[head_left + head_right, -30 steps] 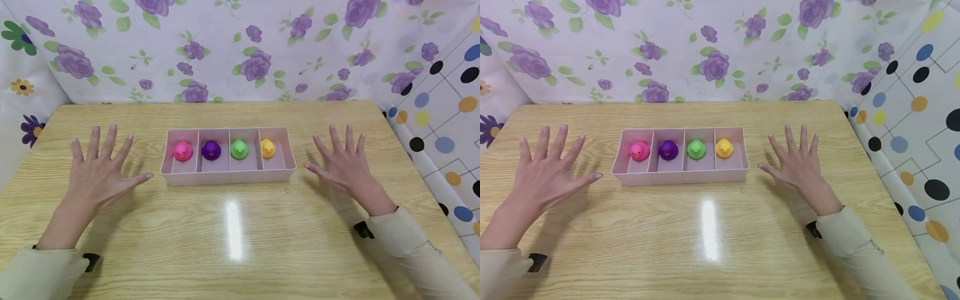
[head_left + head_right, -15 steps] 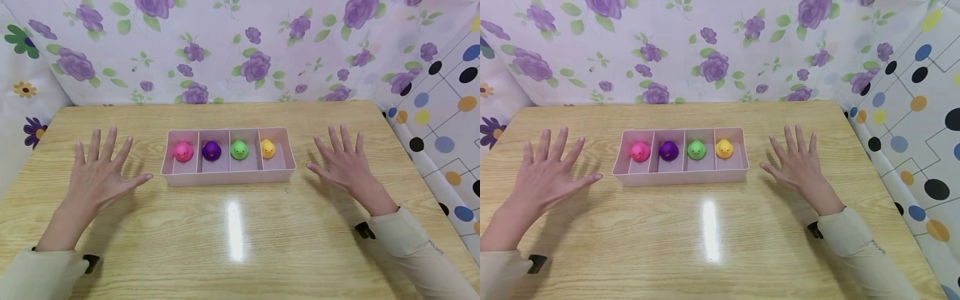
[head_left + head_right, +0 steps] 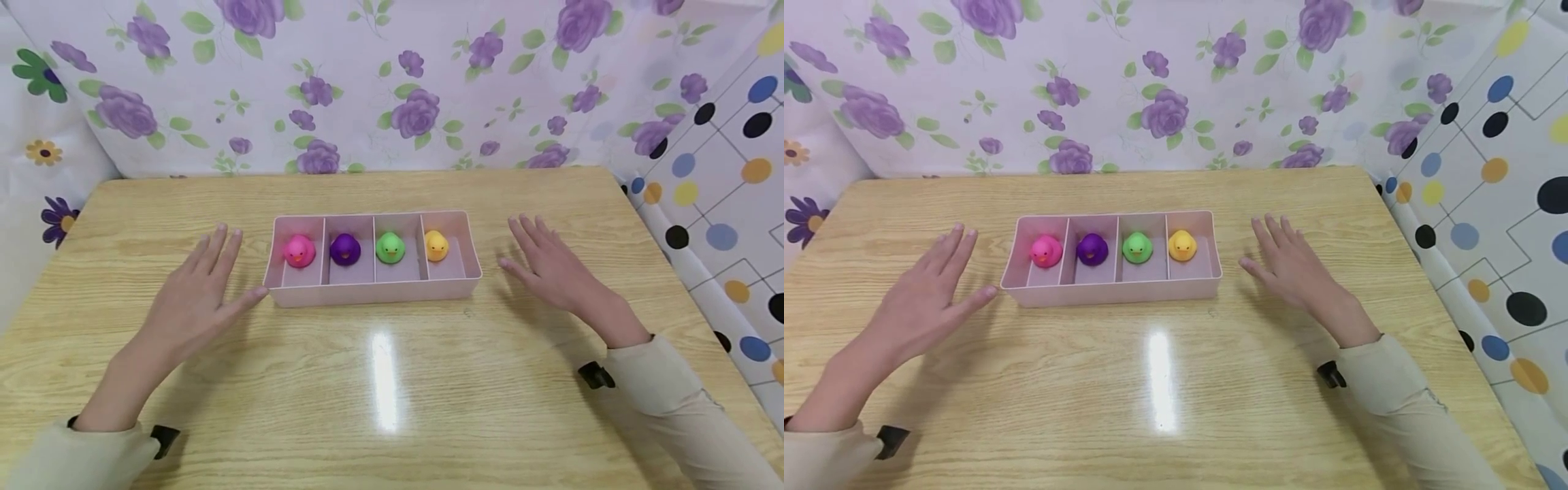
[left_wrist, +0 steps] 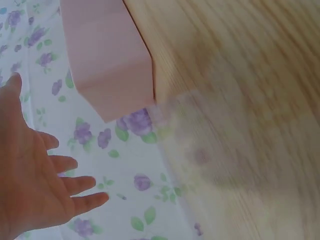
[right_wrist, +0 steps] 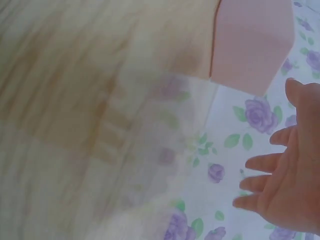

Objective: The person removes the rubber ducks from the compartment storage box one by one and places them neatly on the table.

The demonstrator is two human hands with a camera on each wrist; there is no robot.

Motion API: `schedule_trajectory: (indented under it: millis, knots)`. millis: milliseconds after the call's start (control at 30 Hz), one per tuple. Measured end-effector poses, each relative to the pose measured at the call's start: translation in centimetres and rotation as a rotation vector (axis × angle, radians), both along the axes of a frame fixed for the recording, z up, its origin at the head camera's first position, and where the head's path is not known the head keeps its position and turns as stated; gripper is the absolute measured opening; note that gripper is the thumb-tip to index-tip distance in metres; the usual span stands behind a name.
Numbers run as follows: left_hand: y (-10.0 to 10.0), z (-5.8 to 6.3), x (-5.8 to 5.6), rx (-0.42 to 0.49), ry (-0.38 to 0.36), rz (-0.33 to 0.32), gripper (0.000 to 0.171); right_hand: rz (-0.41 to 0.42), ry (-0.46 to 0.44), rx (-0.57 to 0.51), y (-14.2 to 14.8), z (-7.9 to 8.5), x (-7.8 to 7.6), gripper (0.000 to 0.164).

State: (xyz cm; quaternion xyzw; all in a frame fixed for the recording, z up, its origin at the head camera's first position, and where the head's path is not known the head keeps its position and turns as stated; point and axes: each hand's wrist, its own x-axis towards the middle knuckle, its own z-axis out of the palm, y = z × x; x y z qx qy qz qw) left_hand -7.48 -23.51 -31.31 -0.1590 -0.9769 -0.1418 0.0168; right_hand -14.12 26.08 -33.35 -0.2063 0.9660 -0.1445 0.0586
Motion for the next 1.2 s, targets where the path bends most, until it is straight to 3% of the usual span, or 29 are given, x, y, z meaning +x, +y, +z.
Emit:
schedule_trajectory:
  millis: [200, 333, 633, 867, 967, 1200]
  knots:
    - [0.9, 0.0, -0.3, 0.278, -0.194, 0.030, 0.092, 0.020, -0.025, -0.124, -1.1, 0.8, -0.1, 0.072]
    - [1.2, 0.0, -0.5, 0.378, -0.291, 0.052, 0.094, 0.039, -0.025, -0.191, -2.0, 1.3, -0.4, 0.069]
    - [2.2, -0.8, -2.2, 0.509, -0.364, 0.066, 0.097, 0.063, 0.035, -0.316, -3.8, 1.7, -1.4, 0.056]
    - [2.7, -1.4, -3.5, 0.654, -0.456, 0.054, 0.100, 0.135, 0.077, -0.299, -5.5, 2.0, -2.5, 0.049]
    - [2.8, -1.6, -3.7, 0.678, -0.456, 0.048, 0.101, 0.176, 0.055, -0.303, -6.4, 2.2, -3.1, 0.048]
    - [3.3, -2.1, -4.2, 0.726, -0.467, 0.064, 0.105, 0.208, -0.111, -0.337, -7.8, 2.5, -4.4, 0.047]
